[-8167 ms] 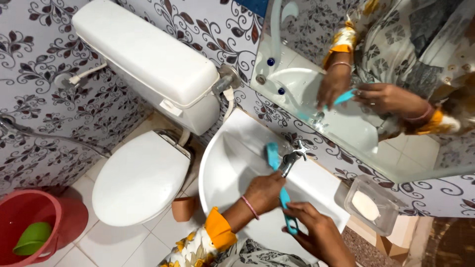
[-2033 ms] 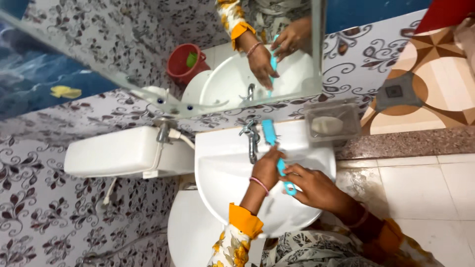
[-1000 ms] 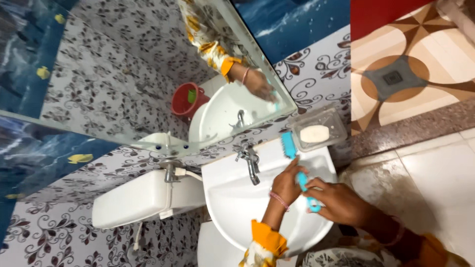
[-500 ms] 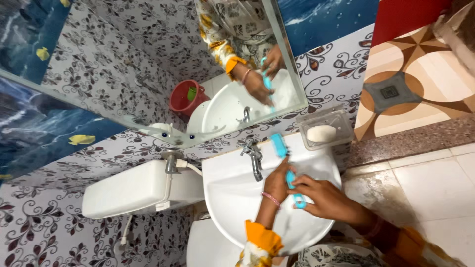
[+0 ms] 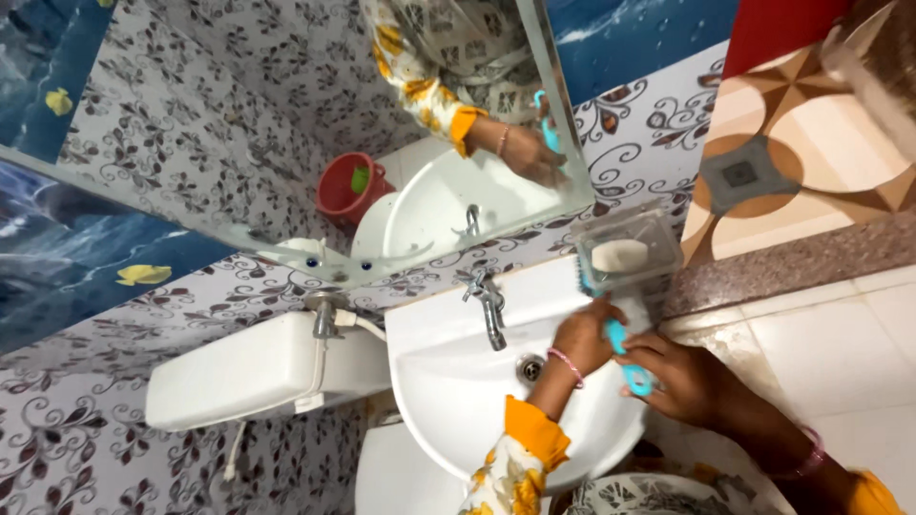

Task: The person scrubs the faucet, the basin, and the drain area of a white sink using a blue brush.

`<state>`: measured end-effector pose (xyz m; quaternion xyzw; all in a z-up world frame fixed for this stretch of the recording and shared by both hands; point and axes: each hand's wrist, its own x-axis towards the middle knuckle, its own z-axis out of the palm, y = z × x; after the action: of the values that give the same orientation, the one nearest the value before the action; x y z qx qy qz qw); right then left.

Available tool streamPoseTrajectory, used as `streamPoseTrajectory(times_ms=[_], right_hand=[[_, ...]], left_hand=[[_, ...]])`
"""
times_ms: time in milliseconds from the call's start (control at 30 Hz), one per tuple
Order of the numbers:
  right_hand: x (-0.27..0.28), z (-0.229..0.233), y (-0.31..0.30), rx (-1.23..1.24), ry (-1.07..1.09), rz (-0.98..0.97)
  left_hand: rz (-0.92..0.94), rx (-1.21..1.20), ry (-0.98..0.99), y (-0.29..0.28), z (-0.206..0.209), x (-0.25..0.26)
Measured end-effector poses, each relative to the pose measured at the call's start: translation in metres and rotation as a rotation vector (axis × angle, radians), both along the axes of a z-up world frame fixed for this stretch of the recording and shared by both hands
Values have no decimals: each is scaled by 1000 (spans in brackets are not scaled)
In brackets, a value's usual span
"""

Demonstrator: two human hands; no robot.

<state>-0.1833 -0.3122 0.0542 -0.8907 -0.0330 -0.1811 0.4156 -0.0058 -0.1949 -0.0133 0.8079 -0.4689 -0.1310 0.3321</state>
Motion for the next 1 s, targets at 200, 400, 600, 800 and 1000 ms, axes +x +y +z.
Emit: streamPoseTrajectory(times_ms=[200, 400, 600, 800, 1000], right_hand=[[-19, 1, -1, -98, 360, -263], [58, 2, 39, -82, 110, 117], [97, 16, 69, -35, 35, 266], [49, 4, 23, -33, 169, 157], [-20, 13, -4, -102, 319, -128]], left_hand=[[-166, -12, 143, -26, -3, -15], [74, -49, 135, 57, 3, 32], [340, 77, 106, 110, 30, 45], [153, 25, 96, 55, 14, 25], [4, 15, 157, -17, 4, -31]])
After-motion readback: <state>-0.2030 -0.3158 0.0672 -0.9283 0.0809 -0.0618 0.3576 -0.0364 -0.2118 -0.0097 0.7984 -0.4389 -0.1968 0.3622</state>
